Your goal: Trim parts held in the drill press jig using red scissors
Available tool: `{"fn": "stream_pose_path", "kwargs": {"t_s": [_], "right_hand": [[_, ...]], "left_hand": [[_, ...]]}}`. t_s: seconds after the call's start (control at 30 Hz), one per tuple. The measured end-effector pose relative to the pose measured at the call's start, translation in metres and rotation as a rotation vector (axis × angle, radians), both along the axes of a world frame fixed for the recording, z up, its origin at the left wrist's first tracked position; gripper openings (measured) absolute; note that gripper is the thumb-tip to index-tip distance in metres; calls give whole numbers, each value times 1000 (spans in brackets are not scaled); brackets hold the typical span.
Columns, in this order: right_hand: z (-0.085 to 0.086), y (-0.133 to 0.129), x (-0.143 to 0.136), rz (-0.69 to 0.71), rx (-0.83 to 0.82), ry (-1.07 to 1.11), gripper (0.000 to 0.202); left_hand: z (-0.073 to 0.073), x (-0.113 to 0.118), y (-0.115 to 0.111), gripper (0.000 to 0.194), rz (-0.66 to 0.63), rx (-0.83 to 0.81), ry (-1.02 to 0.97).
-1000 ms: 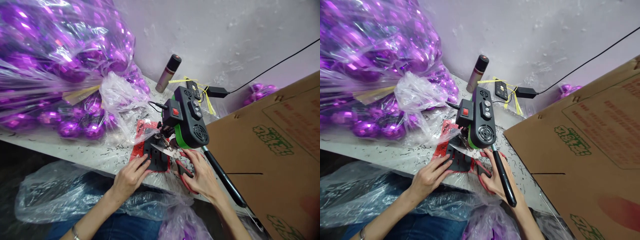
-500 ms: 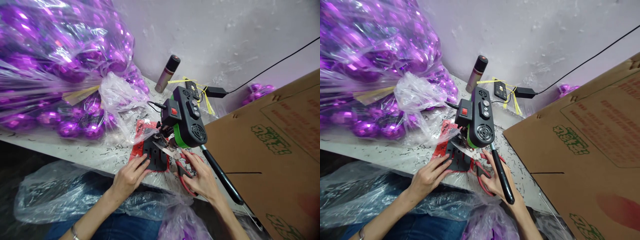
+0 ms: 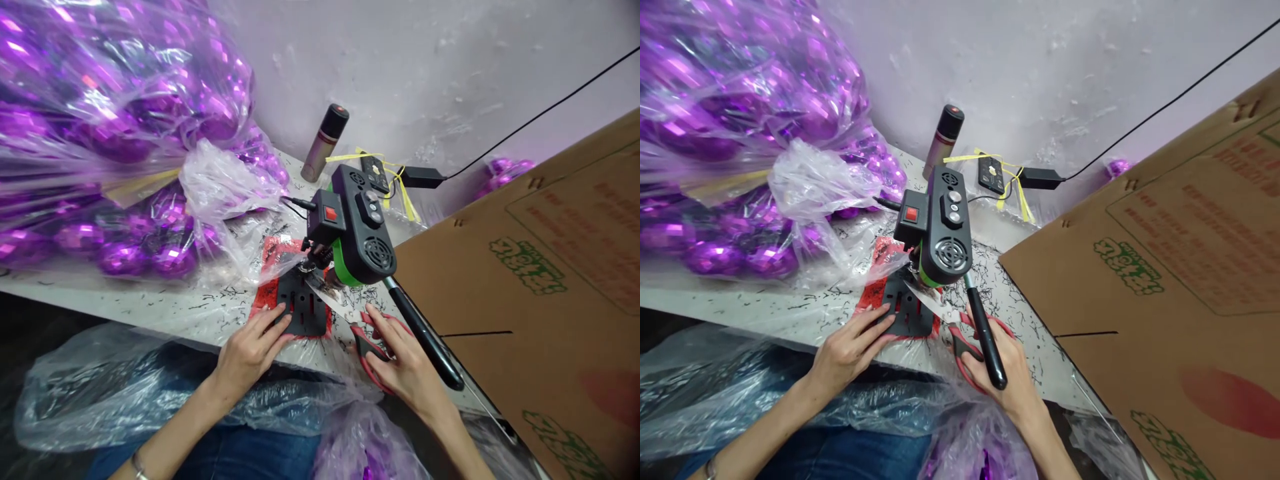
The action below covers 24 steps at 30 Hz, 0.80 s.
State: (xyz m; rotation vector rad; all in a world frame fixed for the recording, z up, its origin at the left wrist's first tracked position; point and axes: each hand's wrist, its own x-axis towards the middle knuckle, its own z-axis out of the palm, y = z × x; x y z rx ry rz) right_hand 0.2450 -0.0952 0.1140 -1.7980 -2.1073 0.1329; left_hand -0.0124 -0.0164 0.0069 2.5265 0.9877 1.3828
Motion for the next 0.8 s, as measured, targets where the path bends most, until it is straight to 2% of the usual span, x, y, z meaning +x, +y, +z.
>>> {"fn": "stream_pose_path", "kwargs": {"t_s": [0.13,0.33,0.6,0.8], "right_hand": [[-1,-2,-9,-33,-1,9,62],[-2,-13,5,-1,2,-55,56],[3,-13,-4,-31,4,-90,48],[2,-8,0,-29,-9,-65,52]], "left_hand": [[1,-1,0,24,-3,7,-2],[3,-1,1,23,-5,3,5],[3,-2,3,23,-13,2,17],[3,-2,4,23,-29,-13,-3]]}}
